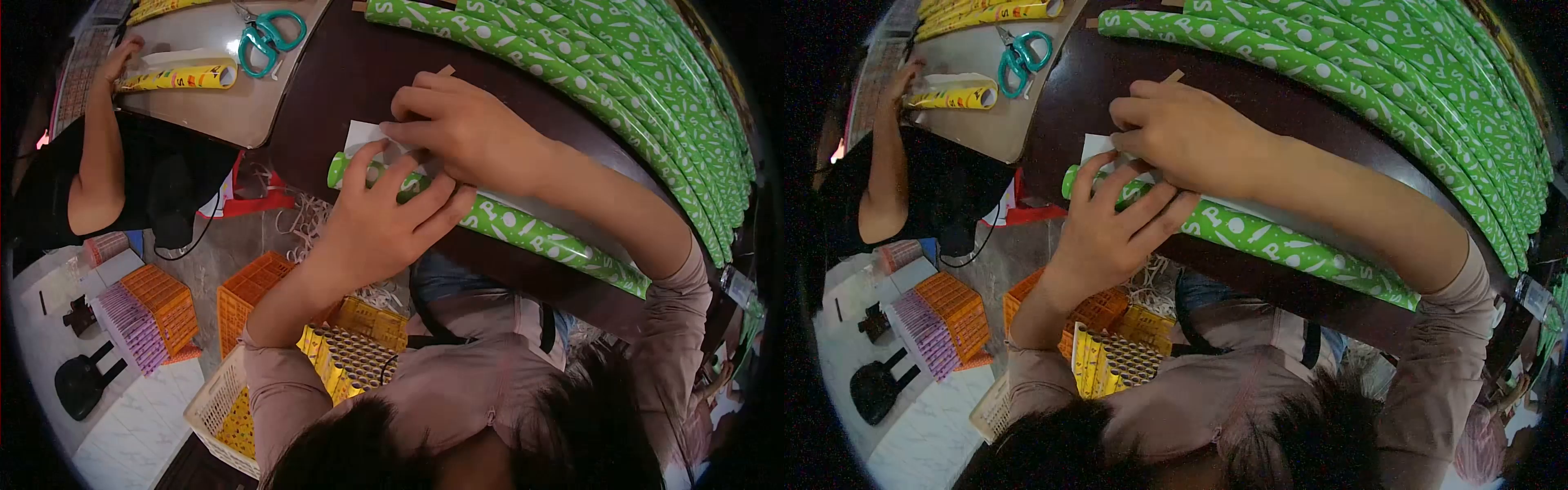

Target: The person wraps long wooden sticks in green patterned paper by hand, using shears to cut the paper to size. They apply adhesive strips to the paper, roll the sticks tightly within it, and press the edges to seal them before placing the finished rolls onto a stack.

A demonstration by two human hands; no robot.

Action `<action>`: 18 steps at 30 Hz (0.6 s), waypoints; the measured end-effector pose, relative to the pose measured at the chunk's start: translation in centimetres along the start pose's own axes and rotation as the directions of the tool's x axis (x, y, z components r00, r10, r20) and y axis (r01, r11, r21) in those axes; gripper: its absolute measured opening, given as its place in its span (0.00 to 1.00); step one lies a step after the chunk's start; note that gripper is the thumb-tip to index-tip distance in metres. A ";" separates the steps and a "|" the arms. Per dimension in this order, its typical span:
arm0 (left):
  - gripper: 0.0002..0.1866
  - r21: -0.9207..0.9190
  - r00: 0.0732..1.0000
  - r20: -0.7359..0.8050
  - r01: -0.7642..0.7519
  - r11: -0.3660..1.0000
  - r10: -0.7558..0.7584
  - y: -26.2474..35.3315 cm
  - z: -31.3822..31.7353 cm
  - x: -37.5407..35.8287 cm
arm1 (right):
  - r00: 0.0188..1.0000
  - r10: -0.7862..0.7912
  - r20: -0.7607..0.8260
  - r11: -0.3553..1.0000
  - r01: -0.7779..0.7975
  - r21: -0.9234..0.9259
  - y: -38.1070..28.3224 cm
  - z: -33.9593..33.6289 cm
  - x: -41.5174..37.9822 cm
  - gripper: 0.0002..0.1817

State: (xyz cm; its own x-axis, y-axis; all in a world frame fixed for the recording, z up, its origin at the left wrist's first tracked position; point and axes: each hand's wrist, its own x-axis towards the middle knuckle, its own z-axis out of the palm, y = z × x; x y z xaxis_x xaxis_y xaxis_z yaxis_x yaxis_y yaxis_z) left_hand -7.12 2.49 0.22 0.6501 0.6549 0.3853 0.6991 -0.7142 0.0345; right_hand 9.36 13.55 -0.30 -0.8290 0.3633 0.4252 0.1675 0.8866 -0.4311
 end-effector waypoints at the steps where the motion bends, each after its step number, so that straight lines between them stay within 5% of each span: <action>1: 0.16 0.011 1.000 0.002 0.000 1.000 0.000 0.0 0.0 0.0 | 0.998 -0.067 0.020 0.996 0.068 -0.053 -0.1 -0.3 0.1 0.13; 5: 0.17 -0.011 1.000 -0.001 0.014 1.000 -0.014 0.2 0.1 -0.1 | 0.991 -0.088 0.099 0.985 0.101 -0.141 -0.4 -0.9 0.2 0.16; 7: 0.18 0.026 0.999 0.032 0.023 0.999 -0.024 0.3 -0.1 -0.2 | 0.964 0.222 0.144 0.952 -0.246 0.183 -0.6 -1.0 0.0 0.20; 8: 0.18 0.027 0.999 0.030 0.011 1.000 -0.012 0.3 -0.1 -0.2 | 0.964 0.228 0.134 0.952 -0.250 0.177 -0.6 -1.2 -0.1 0.20; 10: 0.19 0.015 0.999 0.028 0.031 0.999 -0.031 0.4 -0.1 -0.1 | 0.805 0.492 0.331 0.595 -0.588 0.548 -0.7 -1.8 0.2 0.21; 14: 0.19 -0.017 0.998 0.065 0.021 1.000 -0.020 0.3 -0.6 0.3 | 0.822 0.557 0.119 0.635 -0.514 0.577 -0.5 -1.8 -0.1 0.21; 16: 0.18 -0.003 0.998 0.067 0.021 1.000 -0.020 0.4 -0.7 0.3 | 0.904 0.424 0.050 0.851 -0.417 0.320 -0.6 -1.6 -1.1 0.22; 18: 0.18 -0.008 0.997 0.070 0.011 1.000 -0.010 0.4 -0.7 0.3 | 0.932 0.362 0.036 0.904 -0.360 0.230 -1.0 -1.2 -1.7 0.22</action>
State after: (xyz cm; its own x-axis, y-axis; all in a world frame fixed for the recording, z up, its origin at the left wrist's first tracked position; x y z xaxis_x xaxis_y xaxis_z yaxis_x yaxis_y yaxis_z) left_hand -6.88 2.24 1.04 0.6623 0.6779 0.3190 0.7036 -0.7091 0.0460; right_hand 11.24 12.41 0.40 -0.7312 0.6487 0.2112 0.3274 0.6053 -0.7256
